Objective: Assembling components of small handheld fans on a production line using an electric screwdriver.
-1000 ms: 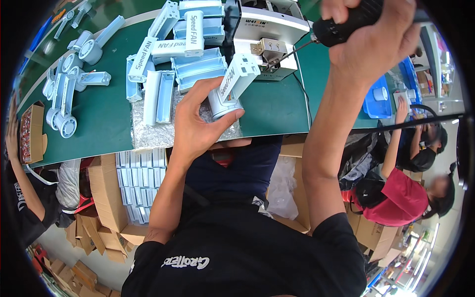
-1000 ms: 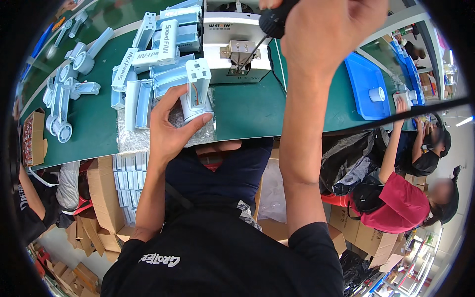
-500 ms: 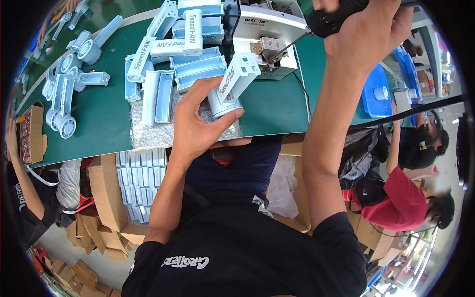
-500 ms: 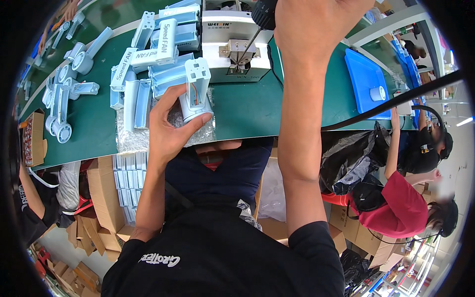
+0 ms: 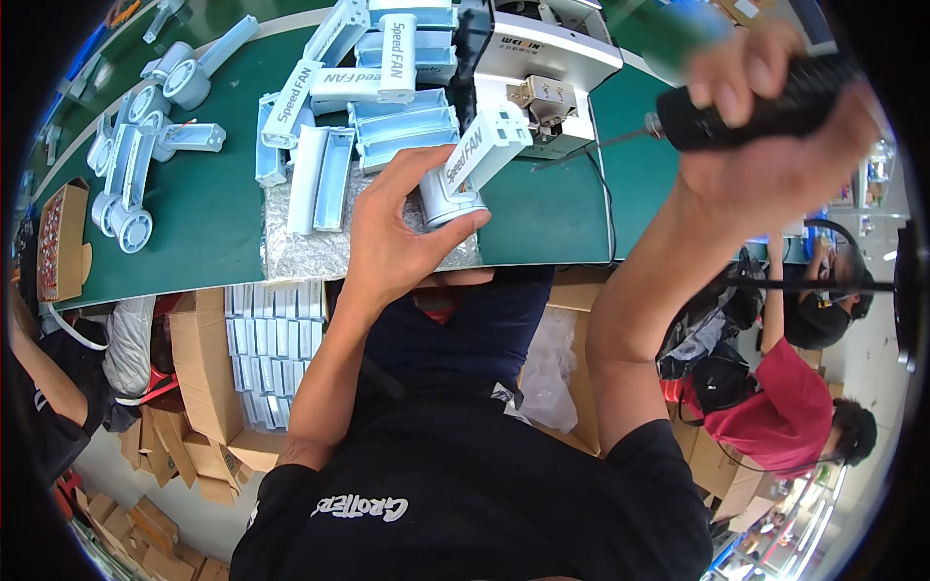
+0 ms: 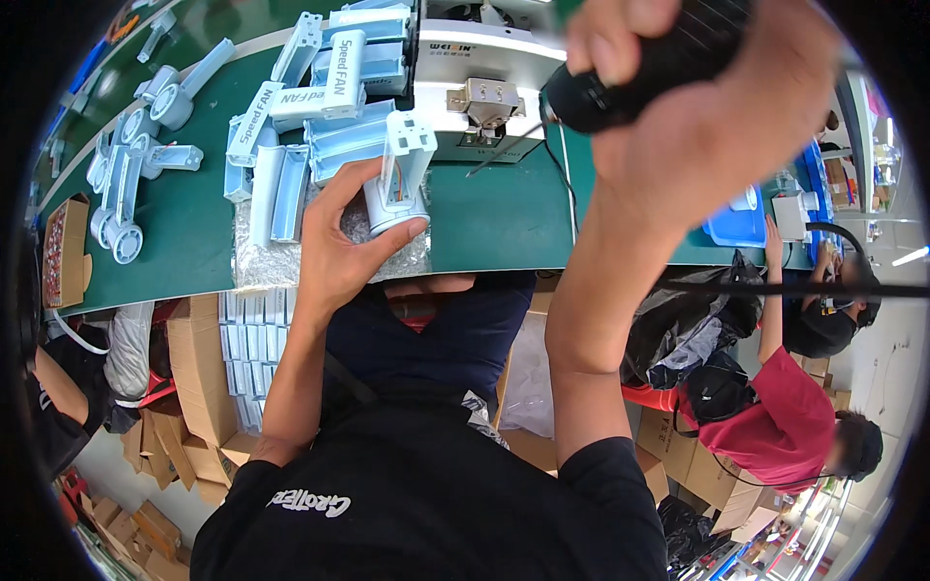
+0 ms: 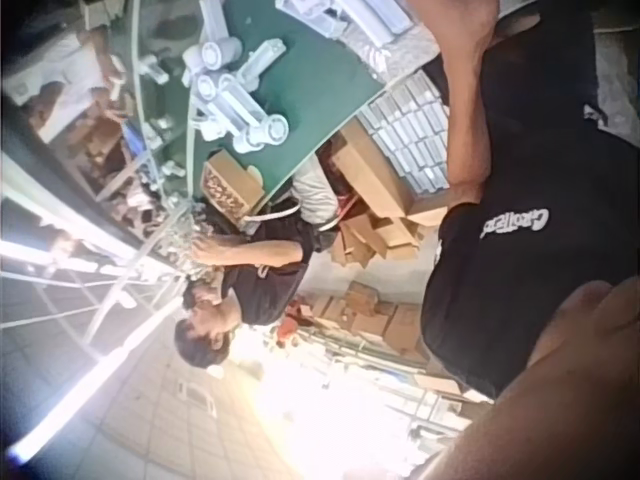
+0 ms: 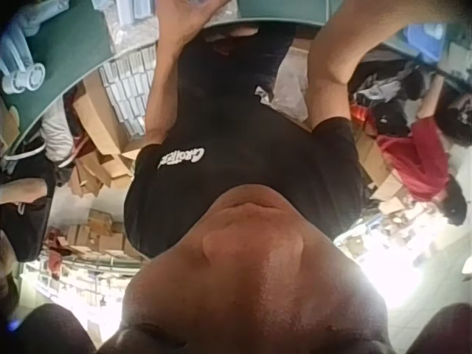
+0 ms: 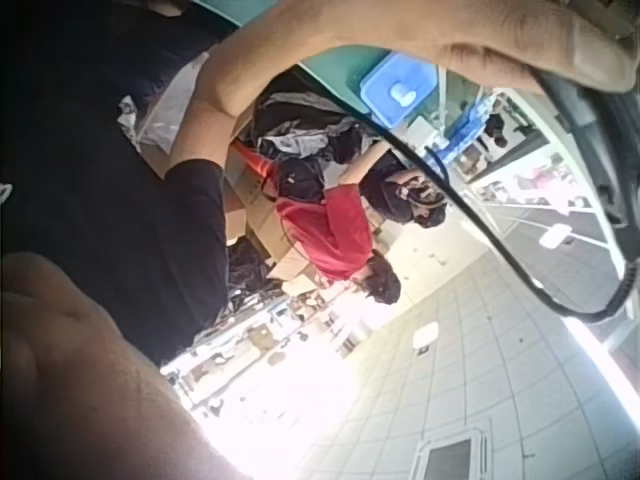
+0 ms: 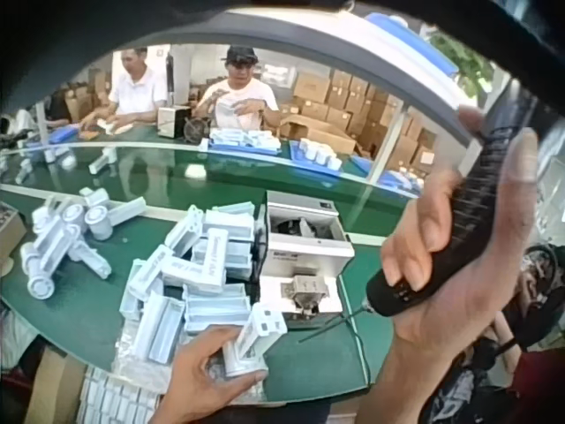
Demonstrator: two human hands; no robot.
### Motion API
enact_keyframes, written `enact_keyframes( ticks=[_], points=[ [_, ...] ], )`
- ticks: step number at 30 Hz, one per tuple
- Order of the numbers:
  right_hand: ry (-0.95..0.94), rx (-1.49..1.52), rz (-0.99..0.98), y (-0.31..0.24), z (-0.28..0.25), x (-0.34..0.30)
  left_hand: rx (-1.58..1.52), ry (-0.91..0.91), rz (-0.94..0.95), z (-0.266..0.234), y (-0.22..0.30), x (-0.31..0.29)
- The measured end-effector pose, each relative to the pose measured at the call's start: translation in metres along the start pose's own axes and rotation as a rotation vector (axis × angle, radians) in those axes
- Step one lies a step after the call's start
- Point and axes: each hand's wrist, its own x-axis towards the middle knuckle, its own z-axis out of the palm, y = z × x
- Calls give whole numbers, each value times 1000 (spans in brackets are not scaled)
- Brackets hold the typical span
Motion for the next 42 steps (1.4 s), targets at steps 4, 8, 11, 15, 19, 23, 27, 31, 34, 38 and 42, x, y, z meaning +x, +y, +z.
enact_keyframes(
  ticks=[4,8,11,15,19,23,27,31,34,38,42],
  points=[
    [-49,147,-2,-5,31,-10,-10,-10,-2,2,2,2],
    [-70,244,-16,5,60,-9,-9,-3,7,2,1,1],
    [-43,262,-33,16,77,-4,-13,-8,0,2,1,0],
    [-7,284,-51,21,67,1,-17,-9,-6,3,0,0],
    [32,300,-64,21,80,4,-22,1,0,3,-2,0],
    [70,325,-76,26,83,5,9,-7,4,1,-1,-1],
    [117,322,-93,22,72,1,-26,-8,13,5,1,2],
    [150,362,-105,28,79,-1,-4,-9,-7,1,-1,-1],
    [183,369,-114,34,99,-1,-18,-19,-1,1,1,0],
    [220,387,-127,33,84,2,-23,-25,18,0,3,0],
    [257,400,-145,35,90,4,-22,-35,36,0,3,1]
  ],
)
